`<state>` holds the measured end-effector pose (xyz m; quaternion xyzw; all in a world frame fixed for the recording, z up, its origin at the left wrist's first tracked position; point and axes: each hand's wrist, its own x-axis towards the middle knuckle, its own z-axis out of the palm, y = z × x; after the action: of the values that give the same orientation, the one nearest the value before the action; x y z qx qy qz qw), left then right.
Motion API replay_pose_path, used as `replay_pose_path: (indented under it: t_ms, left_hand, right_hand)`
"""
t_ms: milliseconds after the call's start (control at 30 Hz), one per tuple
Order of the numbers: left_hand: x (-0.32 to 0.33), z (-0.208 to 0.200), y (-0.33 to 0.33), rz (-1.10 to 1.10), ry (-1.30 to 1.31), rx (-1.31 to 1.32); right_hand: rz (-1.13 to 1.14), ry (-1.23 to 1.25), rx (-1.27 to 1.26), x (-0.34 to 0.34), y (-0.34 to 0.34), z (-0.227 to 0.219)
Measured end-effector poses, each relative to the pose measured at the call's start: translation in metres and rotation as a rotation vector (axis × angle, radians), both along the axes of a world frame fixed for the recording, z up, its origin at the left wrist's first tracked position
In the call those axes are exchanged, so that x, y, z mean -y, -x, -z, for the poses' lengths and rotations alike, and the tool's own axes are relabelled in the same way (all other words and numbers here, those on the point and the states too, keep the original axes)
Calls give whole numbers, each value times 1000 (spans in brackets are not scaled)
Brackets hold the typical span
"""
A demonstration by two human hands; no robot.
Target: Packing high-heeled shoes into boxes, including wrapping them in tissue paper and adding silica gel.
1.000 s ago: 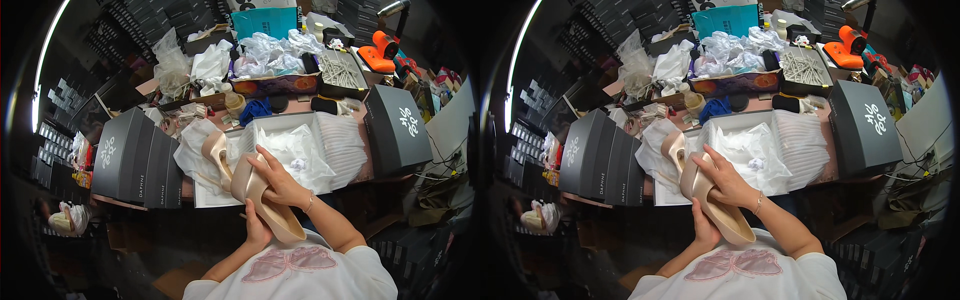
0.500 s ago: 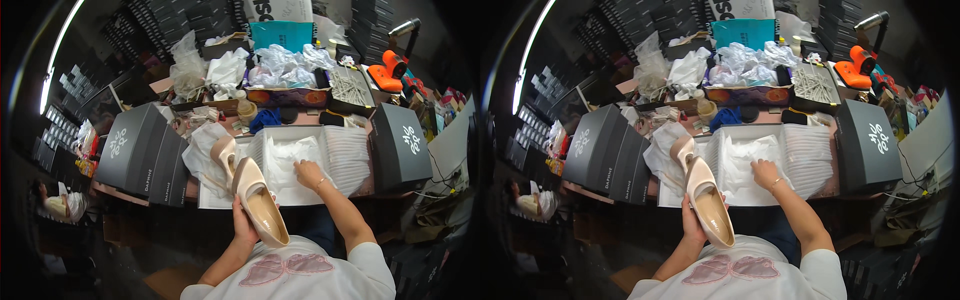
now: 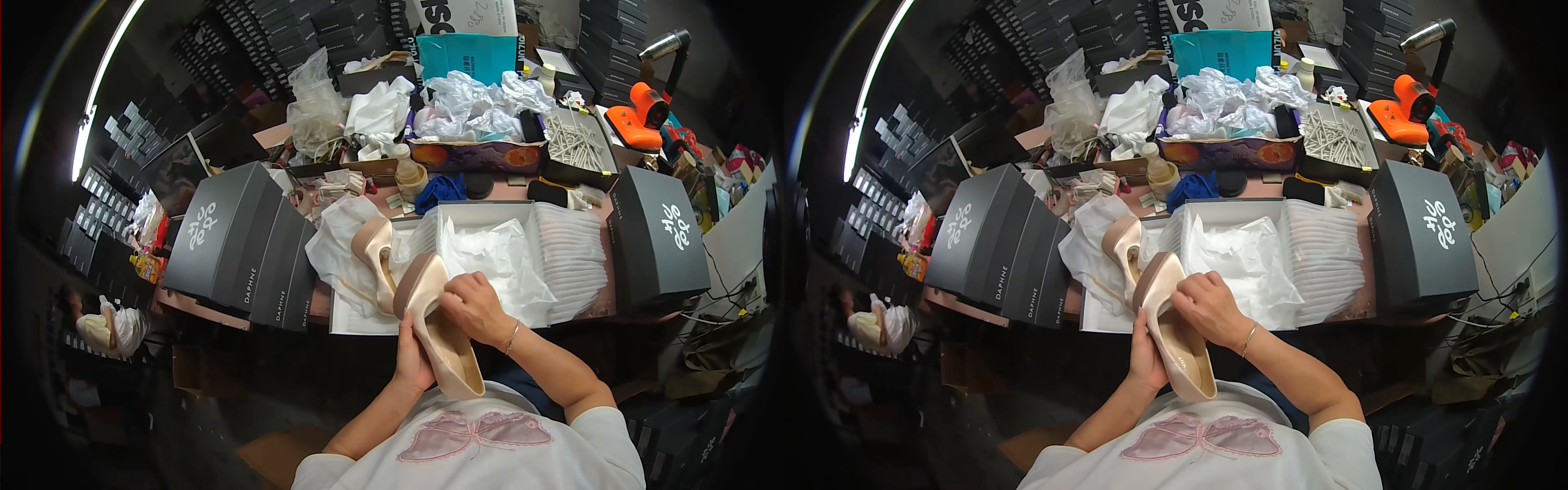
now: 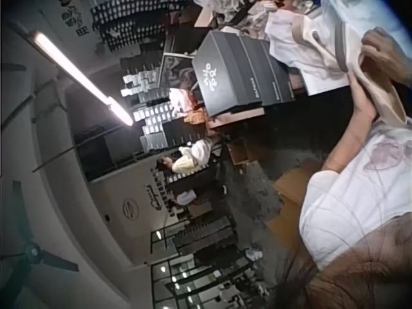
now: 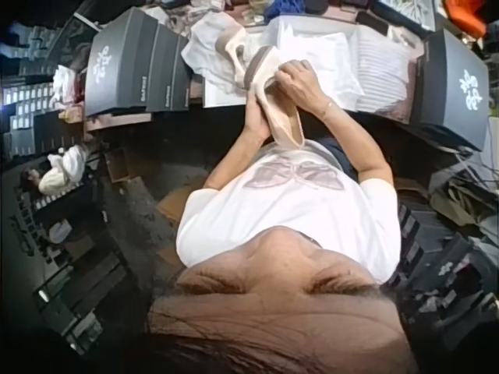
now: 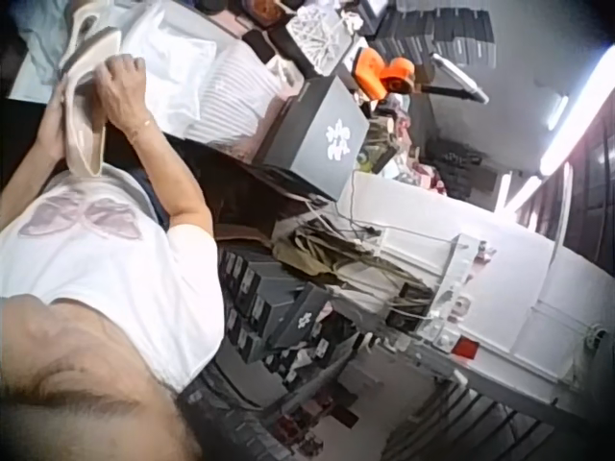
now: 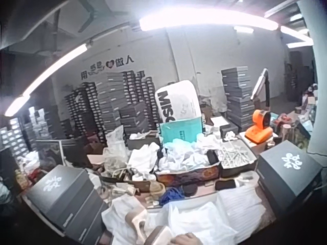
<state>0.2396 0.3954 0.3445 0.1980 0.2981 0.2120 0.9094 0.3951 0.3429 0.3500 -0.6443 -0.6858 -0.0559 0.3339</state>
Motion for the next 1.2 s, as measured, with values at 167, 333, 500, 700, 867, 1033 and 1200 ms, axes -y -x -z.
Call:
replay_pose_path:
  t_ms: [167,333,500,700,867,1033,1200]
  left_hand:
    - [17,15,3,191,123,149]
    - [25,0,-20,250,90,183]
    - [-21,-15,-43,144,120,199]
    - [-24,-4,-74,275,75,206]
    - [-123,38,-17,607,-1756,-393]
    - [-207,82,12,587,-2562,-892]
    - [-246,53,21,469,-2691,-684]
  right_hand:
    - [-44,143,-619,-1,0,-9]
    - [-26,228,-564,11,-20,-35]
    - [-55,219,-348,53,-53,-57]
    - [-42,25,-53,46,-44,-28]
    - [-5,36,-238,53,-66,-20]
    - [19,509,-260,32,-88,38]
    - [-31,350,-391,28,-94,45]
